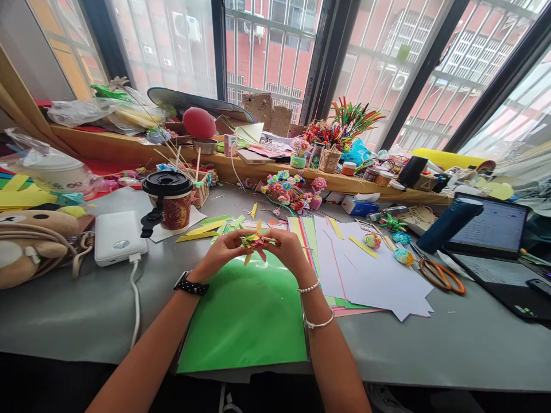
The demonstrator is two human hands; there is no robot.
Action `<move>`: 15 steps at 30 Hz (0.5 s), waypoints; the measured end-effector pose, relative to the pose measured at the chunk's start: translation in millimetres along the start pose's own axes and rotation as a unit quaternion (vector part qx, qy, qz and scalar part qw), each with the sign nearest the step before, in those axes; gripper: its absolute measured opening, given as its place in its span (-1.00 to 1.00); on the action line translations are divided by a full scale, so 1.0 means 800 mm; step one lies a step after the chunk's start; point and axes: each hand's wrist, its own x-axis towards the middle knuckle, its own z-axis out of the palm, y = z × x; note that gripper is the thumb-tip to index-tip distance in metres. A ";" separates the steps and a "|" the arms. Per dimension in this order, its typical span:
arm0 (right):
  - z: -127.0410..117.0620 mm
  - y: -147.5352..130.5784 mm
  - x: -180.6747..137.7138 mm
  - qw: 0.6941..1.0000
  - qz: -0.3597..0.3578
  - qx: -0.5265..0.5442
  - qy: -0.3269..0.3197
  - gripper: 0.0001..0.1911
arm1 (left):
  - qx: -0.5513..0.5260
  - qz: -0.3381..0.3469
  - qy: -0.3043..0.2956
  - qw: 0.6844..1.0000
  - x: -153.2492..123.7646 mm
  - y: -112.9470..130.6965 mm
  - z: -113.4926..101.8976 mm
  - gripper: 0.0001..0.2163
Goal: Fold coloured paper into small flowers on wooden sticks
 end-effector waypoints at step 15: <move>-0.007 -0.011 0.003 0.999 -0.012 -0.011 0.043 -0.68 | -0.007 0.016 0.034 0.999 0.001 -0.001 -0.002 -0.64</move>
